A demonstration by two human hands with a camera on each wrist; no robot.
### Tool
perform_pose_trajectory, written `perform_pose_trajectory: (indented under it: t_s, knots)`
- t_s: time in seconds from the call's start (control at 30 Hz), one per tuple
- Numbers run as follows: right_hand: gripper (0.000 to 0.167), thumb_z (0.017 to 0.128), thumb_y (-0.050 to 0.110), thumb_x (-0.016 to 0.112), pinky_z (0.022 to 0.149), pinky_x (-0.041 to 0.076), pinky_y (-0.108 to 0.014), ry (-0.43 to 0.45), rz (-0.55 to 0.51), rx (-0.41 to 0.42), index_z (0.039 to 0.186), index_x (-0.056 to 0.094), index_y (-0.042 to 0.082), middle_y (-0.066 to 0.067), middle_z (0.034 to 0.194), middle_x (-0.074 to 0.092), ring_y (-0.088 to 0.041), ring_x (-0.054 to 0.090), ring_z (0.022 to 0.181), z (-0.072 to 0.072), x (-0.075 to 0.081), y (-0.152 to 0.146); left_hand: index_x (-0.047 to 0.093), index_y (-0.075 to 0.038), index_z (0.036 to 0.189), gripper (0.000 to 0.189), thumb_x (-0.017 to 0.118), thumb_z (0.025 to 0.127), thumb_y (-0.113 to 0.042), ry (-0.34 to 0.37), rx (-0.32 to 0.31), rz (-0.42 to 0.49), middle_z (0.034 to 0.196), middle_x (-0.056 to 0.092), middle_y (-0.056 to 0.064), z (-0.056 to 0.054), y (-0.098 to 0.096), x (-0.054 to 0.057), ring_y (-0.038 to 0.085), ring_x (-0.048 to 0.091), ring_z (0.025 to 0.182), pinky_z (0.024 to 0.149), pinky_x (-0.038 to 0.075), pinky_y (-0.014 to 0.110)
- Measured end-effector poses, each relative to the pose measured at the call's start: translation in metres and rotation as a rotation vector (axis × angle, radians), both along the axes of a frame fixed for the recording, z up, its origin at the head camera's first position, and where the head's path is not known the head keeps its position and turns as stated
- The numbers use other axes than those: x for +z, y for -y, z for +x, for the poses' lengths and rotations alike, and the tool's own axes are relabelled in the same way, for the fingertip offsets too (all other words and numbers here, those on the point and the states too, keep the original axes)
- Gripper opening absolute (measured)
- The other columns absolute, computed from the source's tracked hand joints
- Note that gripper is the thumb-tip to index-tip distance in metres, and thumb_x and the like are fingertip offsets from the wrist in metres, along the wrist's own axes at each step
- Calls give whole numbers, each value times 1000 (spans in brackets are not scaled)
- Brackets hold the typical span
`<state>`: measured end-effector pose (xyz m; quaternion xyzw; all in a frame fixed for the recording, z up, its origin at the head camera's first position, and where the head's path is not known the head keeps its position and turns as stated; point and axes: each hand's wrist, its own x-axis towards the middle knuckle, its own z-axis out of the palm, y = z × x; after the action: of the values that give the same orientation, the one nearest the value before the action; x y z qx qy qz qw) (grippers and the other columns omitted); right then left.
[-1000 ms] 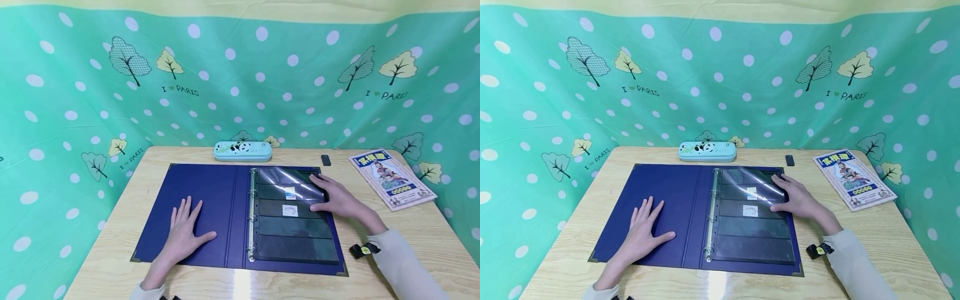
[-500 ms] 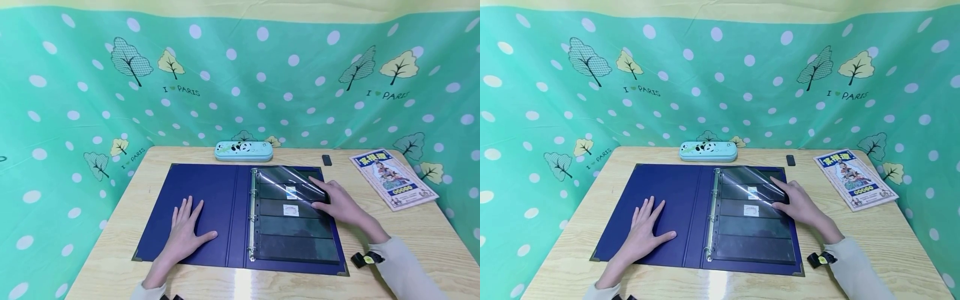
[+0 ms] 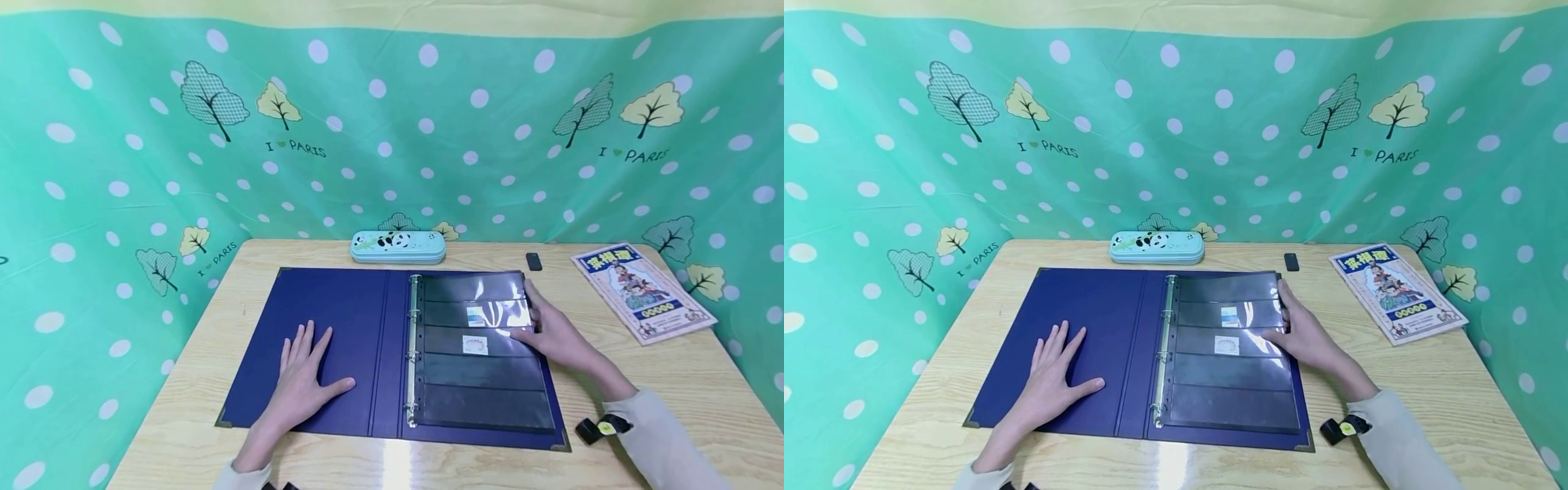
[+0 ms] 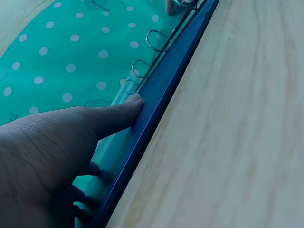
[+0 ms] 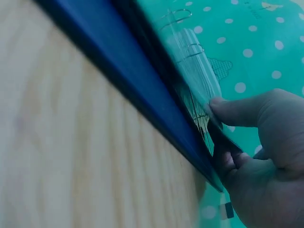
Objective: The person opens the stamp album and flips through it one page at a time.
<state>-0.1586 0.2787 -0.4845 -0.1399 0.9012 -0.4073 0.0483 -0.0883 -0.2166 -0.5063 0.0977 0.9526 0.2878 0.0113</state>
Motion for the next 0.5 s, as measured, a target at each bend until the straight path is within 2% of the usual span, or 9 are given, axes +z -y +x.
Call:
perform_pose_trajectory:
  t_s: [0.07,0.13,0.17,0.23,0.27,0.33,0.4,0.5]
  knots:
    - [109,102,7,81,95,56,-21,17,-20,2,174,2,-8,-43,163,42,-40,74,117,0,-1,-1,38,-2,172,114,88,87,-60,-4,1,3,180,14,34,0,0,0,54,4,168,132,-3,70]
    - [106,104,8,79,99,54,-18,42,-37,2,174,1,-6,-43,165,38,-49,69,129,1,0,-2,39,-2,171,114,88,87,-60,-8,0,5,180,15,35,-1,0,-1,54,5,168,132,-3,71]
    - [104,105,8,78,99,52,-17,47,-38,1,175,3,-5,-42,166,39,-48,68,131,2,0,-3,39,-2,171,114,88,87,-60,-10,0,7,180,15,35,-1,0,-2,55,5,168,132,-3,71]
    - [99,106,7,76,96,46,-15,61,-41,-4,176,7,-2,-39,156,50,-41,69,126,4,1,-6,39,-2,171,114,88,87,-60,-11,-1,9,180,14,34,-1,-1,-3,55,5,168,132,-3,70]
    - [97,106,7,75,94,46,-15,59,-45,-2,176,8,-1,-37,150,55,-34,68,119,5,1,-7,38,-2,172,114,88,87,-60,-9,-1,9,180,14,34,-1,-1,-4,54,4,168,133,-4,70]
    - [96,105,3,74,85,46,-19,70,-76,5,177,10,0,-28,121,62,-22,61,100,9,1,-10,39,-2,172,114,88,87,-61,-10,-1,10,180,14,34,-2,-1,-4,54,4,168,133,-4,69]
    - [94,105,1,73,80,47,-22,81,-104,18,177,12,0,-16,103,56,-14,53,92,12,2,-13,39,-2,172,114,88,87,-61,-11,-1,11,180,13,34,-2,0,-4,54,4,168,133,-4,69]
    - [91,104,-1,72,73,48,-24,87,-138,44,176,15,-3,-7,97,53,-11,52,86,19,3,-17,40,-1,171,113,88,87,-60,-20,1,17,180,15,35,-1,0,-3,55,5,168,132,-3,71]
